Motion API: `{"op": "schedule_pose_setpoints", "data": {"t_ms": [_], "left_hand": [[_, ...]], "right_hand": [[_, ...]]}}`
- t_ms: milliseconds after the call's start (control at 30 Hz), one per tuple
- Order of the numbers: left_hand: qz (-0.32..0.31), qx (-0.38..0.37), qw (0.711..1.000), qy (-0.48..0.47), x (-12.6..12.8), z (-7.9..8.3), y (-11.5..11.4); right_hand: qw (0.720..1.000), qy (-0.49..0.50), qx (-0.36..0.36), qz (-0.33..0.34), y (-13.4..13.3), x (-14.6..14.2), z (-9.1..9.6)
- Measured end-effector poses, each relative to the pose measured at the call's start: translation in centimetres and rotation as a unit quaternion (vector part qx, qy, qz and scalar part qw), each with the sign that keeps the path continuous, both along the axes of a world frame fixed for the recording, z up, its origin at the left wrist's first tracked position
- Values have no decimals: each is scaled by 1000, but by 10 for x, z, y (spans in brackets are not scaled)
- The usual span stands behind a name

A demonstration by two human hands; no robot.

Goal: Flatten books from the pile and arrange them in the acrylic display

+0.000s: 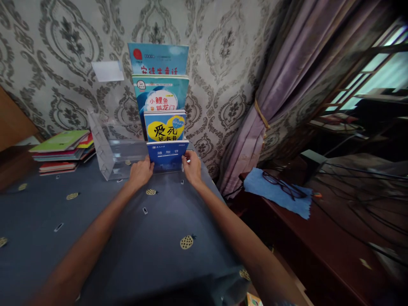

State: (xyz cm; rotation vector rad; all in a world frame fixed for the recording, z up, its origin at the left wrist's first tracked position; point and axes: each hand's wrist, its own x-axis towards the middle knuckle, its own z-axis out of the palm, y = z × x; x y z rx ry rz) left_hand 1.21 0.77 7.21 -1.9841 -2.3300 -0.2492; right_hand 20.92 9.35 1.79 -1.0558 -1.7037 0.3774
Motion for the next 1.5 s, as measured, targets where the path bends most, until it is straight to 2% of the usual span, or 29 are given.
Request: {"op": "schedule_pose_setpoints", "data": {"t_ms": [433,600,700,800,900,967,1033,1133,1167,1267,1500], "left_hand": [[-50,30,998,-8,-4,-7,-4],[-72,50,996,-6,-20,-15,-15],[-92,85,992,-3,-47,-24,-36],[-105,121,987,3,-89,-33,-66],[-55,118,991,24,-141,-34,-89],[6,105,993,53,-175,-26,-94],[76,99,990,73,-207,-13,-89],[195,80,974,89,-245,9,-70],[206,80,971,90,-255,15,-63],[212,65,969,107,-278,26,-42],[176,-5,970,167,-307,30,-14]], "right_hand": [[1000,-2,9,7,-8,6,-4],[999,29,-13,19,-14,8,-12],[998,33,-54,29,-30,12,-21],[994,6,-86,64,-51,20,-33],[989,-16,-118,90,-67,30,-42],[985,-24,-137,104,-72,34,-45],[982,-32,-148,111,-74,35,-44],[981,-48,-153,106,-75,34,-41],[981,-53,-155,105,-76,33,-39],[979,-60,-164,103,-77,33,-36],[980,-56,-172,87,-78,33,-34]]}}
